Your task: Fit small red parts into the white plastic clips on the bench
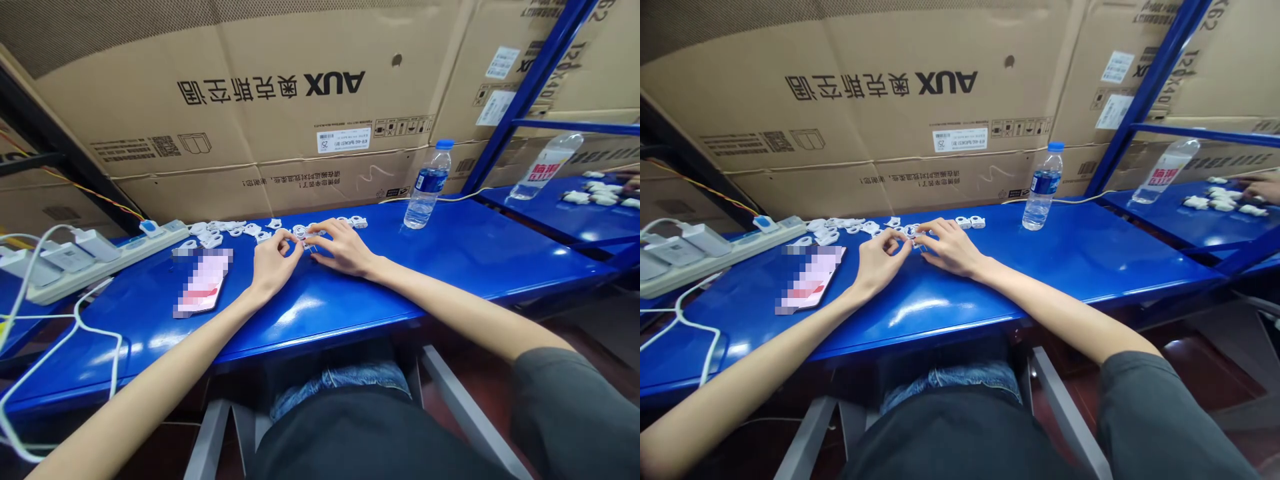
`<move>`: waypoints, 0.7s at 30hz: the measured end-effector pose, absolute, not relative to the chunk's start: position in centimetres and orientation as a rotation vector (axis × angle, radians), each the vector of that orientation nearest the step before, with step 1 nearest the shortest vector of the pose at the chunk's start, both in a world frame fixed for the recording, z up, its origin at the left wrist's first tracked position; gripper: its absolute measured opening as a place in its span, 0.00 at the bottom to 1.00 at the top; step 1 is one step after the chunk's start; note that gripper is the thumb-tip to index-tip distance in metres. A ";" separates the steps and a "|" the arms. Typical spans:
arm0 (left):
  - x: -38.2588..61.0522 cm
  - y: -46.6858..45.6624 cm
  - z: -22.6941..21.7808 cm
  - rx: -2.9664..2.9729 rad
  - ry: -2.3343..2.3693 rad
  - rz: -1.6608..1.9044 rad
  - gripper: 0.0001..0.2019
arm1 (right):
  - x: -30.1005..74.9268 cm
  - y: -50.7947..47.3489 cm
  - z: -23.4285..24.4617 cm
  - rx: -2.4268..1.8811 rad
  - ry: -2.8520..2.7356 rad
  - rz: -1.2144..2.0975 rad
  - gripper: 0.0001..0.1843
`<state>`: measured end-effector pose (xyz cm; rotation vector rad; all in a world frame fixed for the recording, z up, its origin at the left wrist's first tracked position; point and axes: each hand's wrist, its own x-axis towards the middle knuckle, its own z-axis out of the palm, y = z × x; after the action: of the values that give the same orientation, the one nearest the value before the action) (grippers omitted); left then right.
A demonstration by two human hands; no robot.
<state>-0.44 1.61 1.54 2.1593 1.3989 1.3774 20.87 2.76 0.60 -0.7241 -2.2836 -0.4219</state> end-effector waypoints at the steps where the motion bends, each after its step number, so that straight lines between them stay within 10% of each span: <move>1: -0.4 1.6 1.5 2.163 1.400 1.376 0.06 | 20.9 2.8 0.6 -0.717 -2.282 -0.437 0.12; 21: -0.5 1.5 1.5 2.188 1.413 1.370 0.06 | 20.8 2.9 0.5 -0.718 -2.300 -0.479 0.13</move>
<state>-0.47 1.54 1.45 2.1877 1.4134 1.3700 20.76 2.86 0.49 -0.7177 -2.3000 -0.4788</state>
